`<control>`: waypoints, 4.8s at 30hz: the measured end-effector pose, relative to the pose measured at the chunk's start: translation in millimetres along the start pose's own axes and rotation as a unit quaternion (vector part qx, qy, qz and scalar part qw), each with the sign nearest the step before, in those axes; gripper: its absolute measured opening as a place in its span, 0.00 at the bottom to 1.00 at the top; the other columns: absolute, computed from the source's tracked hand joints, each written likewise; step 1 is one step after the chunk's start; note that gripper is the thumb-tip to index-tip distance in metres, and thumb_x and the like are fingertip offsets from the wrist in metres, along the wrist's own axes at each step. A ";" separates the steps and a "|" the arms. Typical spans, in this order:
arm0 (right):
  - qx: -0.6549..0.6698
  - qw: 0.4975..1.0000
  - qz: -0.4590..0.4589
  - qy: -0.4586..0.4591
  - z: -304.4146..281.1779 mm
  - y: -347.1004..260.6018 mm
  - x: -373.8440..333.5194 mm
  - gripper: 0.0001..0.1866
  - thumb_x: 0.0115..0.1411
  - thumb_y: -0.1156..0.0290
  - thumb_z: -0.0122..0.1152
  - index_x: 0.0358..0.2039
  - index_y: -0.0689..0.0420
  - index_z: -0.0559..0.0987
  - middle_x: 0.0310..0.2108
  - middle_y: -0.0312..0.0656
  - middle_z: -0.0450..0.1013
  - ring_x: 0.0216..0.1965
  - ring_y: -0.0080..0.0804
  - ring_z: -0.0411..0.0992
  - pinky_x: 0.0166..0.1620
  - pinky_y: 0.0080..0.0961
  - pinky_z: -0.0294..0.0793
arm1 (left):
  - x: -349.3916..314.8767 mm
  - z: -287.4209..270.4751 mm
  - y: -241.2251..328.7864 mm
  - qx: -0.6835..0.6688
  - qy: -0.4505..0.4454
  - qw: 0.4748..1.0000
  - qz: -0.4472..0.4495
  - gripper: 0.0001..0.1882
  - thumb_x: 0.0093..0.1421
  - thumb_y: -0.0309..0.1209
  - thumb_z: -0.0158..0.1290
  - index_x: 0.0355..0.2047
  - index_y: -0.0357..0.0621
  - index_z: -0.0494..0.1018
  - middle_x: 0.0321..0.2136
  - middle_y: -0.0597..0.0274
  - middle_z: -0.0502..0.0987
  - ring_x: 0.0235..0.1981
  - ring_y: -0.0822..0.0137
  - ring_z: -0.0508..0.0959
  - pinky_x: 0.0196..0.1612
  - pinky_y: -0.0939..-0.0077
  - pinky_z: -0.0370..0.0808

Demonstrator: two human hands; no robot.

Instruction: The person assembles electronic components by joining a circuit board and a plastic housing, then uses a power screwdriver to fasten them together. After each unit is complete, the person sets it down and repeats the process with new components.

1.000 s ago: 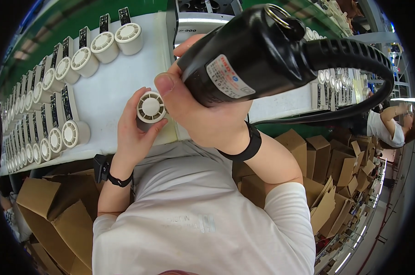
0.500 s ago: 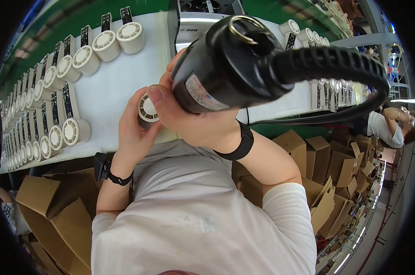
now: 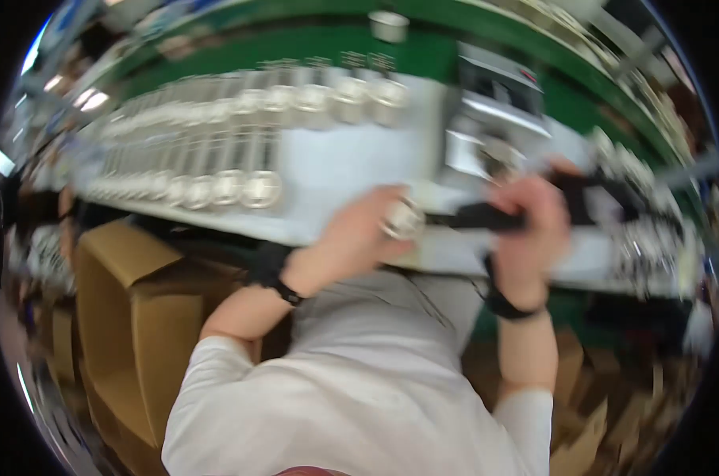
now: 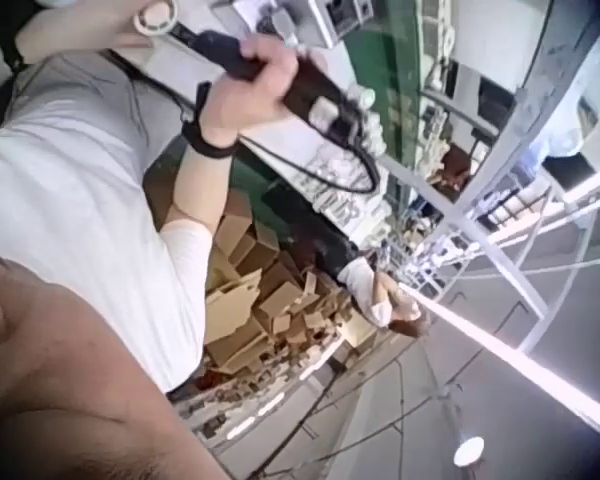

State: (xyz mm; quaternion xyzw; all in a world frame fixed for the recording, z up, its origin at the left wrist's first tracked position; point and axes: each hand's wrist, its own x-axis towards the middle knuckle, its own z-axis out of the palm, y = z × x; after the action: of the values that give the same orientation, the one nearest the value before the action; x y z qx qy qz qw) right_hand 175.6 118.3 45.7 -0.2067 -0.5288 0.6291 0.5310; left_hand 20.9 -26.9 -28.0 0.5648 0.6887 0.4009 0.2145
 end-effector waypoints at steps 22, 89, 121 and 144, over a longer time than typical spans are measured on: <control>0.304 0.918 0.116 0.228 -208.1 55.7 7.8 0.10 0.64 0.66 0.58 0.37 0.60 0.70 0.26 0.34 0.62 0.28 0.25 0.62 0.37 0.23 0.68 | -30.2 -88.7 -23.2 0.383 0.114 0.915 0.059 0.28 0.42 0.43 0.69 0.38 0.37 0.73 0.33 0.50 0.75 0.40 0.48 0.73 0.50 0.55 0.68; 0.227 0.929 0.147 0.251 -182.8 34.7 6.6 0.11 0.65 0.63 0.56 0.40 0.56 0.70 0.26 0.33 0.63 0.27 0.24 0.63 0.36 0.24 0.68 | 22.2 12.0 28.5 0.203 0.106 0.972 0.059 0.27 0.48 0.31 0.64 0.48 0.36 0.70 0.43 0.50 0.75 0.47 0.51 0.76 0.51 0.59 0.73; -0.107 0.985 -0.045 -0.128 -11.7 -5.5 85.1 0.14 0.61 0.76 0.52 0.46 0.64 0.67 0.23 0.42 0.69 0.22 0.31 0.67 0.31 0.35 0.73 | 51.9 17.1 14.9 0.214 -0.003 0.958 0.190 0.16 0.48 0.25 0.62 0.38 0.37 0.76 0.36 0.57 0.75 0.35 0.58 0.74 0.41 0.66 0.72; -0.041 0.993 -0.024 -0.107 -41.2 -2.9 24.7 0.18 0.62 0.66 0.55 0.51 0.54 0.67 0.25 0.38 0.66 0.23 0.29 0.64 0.32 0.33 0.69 | 48.4 19.3 29.1 0.204 -0.010 0.970 0.132 0.08 0.48 0.28 0.61 0.27 0.42 0.73 0.28 0.59 0.75 0.33 0.60 0.75 0.45 0.67 0.69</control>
State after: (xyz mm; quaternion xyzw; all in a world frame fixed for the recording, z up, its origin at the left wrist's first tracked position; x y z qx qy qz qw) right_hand 202.1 158.2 41.0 -0.1475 -0.6129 0.6125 0.4770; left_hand 39.9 26.3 -8.6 0.6862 0.6734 0.2709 0.0467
